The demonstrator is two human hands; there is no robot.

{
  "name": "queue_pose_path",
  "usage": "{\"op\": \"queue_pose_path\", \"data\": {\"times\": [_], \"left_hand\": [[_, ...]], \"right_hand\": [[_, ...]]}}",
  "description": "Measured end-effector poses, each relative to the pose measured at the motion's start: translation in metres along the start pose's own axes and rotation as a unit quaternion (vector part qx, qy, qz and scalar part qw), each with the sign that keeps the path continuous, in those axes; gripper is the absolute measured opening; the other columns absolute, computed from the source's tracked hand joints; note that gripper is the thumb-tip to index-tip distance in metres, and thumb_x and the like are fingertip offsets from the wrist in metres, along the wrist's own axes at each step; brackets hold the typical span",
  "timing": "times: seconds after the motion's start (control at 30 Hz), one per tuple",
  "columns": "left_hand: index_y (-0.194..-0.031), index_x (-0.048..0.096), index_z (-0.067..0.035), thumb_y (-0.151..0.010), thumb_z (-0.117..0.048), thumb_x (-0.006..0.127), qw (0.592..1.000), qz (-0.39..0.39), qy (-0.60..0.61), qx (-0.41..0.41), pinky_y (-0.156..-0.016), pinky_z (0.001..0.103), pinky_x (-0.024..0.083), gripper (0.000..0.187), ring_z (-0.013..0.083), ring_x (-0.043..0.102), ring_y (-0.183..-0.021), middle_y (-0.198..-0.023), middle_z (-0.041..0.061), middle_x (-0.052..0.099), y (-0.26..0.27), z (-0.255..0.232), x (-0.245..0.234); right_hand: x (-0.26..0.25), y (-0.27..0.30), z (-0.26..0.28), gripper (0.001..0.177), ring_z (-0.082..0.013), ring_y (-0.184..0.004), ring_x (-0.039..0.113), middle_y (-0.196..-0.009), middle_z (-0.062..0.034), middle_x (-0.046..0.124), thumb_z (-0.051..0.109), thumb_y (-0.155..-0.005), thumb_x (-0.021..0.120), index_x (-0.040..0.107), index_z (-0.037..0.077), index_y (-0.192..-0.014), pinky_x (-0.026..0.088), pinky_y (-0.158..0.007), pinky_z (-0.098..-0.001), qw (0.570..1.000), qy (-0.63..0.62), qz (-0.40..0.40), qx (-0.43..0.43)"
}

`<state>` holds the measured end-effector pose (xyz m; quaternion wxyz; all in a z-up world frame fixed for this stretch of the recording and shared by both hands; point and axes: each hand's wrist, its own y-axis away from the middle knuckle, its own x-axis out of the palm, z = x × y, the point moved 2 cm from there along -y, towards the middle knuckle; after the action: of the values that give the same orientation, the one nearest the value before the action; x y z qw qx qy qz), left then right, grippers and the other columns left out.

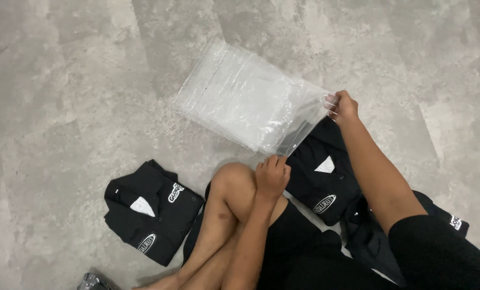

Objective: A person sitting on the floor packs folded black shirts into individual clear plastic bags.

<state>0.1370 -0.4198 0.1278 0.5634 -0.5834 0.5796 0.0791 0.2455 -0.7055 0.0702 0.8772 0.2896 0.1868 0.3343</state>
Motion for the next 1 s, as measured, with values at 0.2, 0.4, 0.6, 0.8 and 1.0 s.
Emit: {"op": "queue_pose_path", "data": {"times": [0.2, 0.4, 0.6, 0.8, 1.0], "left_hand": [[-0.074, 0.061, -0.010, -0.072, 0.001, 0.056, 0.984, -0.109, 0.060, -0.125, -0.044, 0.020, 0.039, 0.012, 0.0114, 0.044, -0.049, -0.064, -0.001, 0.043, 0.003, 0.002, -0.094], [-0.081, 0.065, -0.012, -0.079, -0.002, 0.054, 0.888, -0.240, 0.166, -0.355, -0.053, 0.023, 0.045, 0.015, 0.0091, 0.048, -0.054, -0.071, -0.003, 0.048, 0.069, 0.080, -0.154], [-0.088, 0.064, -0.008, -0.085, -0.005, 0.051, 0.718, -0.183, 0.329, -0.585, -0.057, 0.027, 0.044, 0.014, 0.0126, 0.052, -0.065, -0.077, 0.006, 0.058, 0.139, 0.135, -0.204], [-0.105, 0.060, -0.004, -0.092, -0.023, 0.044, 0.517, -0.218, 0.532, -0.634, -0.058, 0.026, 0.046, 0.028, 0.0159, 0.058, -0.071, -0.089, 0.011, 0.060, 0.192, 0.138, -0.210], [-0.122, 0.050, -0.014, -0.077, -0.075, 0.040, 0.312, -0.228, 0.755, -0.530, -0.073, 0.055, 0.051, 0.076, 0.0339, 0.061, -0.099, -0.123, 0.019, 0.054, 0.234, 0.165, -0.229]], "right_hand": [[0.052, 0.061, 0.009, 0.024, -0.0148, -0.065, 0.063, -0.081, 0.0010, 0.064, 0.027, -0.083, 0.052, 0.059, 0.013, -0.101, 0.046, -0.048, -0.0232, 0.989, -0.018, 0.140, -0.050], [0.135, 0.201, 0.021, 0.013, -0.0130, -0.069, 0.063, -0.082, 0.0009, 0.061, 0.027, -0.089, 0.050, 0.058, 0.020, -0.097, 0.047, -0.051, -0.0205, 0.945, 0.019, 0.300, -0.132], [0.245, 0.344, -0.005, 0.010, -0.0206, -0.085, 0.068, -0.096, -0.0113, 0.066, 0.023, -0.094, 0.044, 0.051, 0.015, -0.096, 0.055, -0.053, -0.0222, 0.831, 0.057, 0.514, -0.205], [0.290, 0.515, -0.057, 0.016, -0.0217, -0.083, 0.068, -0.094, -0.0167, 0.066, 0.022, -0.091, 0.051, 0.052, 0.009, -0.099, 0.057, -0.053, -0.0245, 0.700, 0.057, 0.687, -0.186], [0.268, 0.575, -0.089, 0.016, -0.0268, -0.080, 0.067, -0.089, -0.0207, 0.062, 0.018, -0.089, 0.049, 0.048, 0.002, -0.092, 0.059, -0.056, -0.0328, 0.613, -0.041, 0.779, -0.126]]}}
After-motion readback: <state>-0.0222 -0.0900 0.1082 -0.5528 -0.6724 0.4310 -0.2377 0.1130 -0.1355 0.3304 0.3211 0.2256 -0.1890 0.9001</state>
